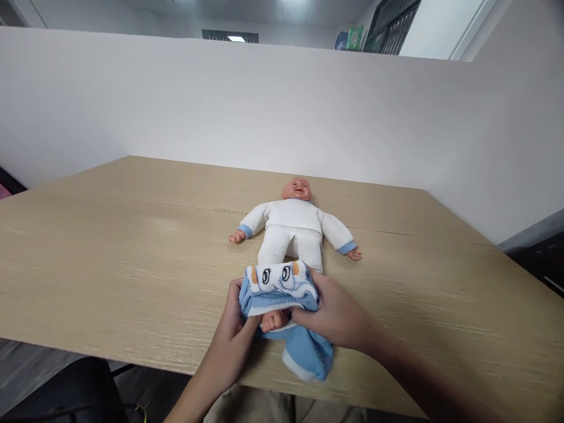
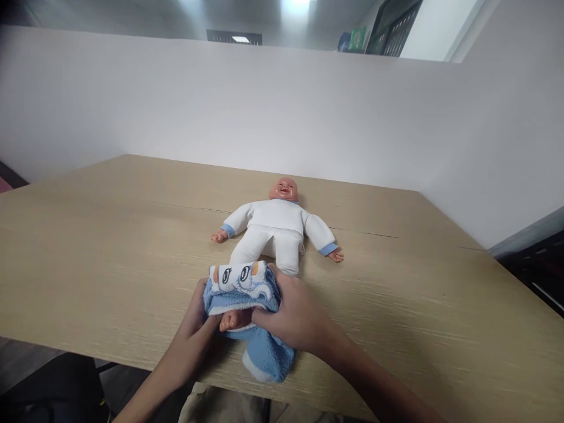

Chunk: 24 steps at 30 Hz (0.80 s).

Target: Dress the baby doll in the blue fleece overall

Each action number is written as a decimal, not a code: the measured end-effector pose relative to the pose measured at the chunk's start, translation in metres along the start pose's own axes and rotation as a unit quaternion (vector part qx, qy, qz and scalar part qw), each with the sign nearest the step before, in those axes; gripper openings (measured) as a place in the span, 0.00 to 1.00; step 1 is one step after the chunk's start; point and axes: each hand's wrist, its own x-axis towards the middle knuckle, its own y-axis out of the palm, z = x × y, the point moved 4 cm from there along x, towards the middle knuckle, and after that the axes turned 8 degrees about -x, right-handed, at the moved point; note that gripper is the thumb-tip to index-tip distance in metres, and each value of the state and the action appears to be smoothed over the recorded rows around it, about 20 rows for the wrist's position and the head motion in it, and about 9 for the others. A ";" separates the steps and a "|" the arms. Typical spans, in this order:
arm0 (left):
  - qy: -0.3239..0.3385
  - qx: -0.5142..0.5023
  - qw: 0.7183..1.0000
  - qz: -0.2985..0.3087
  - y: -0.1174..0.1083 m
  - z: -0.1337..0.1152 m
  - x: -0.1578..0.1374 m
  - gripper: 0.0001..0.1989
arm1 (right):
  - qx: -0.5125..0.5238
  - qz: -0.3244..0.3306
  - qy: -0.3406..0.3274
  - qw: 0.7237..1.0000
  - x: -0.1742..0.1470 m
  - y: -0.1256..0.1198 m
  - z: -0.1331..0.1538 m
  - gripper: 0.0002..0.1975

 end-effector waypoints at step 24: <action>-0.029 0.066 0.976 0.207 -0.042 -0.028 0.069 0.36 | 0.078 0.004 -0.038 0.996 0.026 -0.022 -0.050 0.29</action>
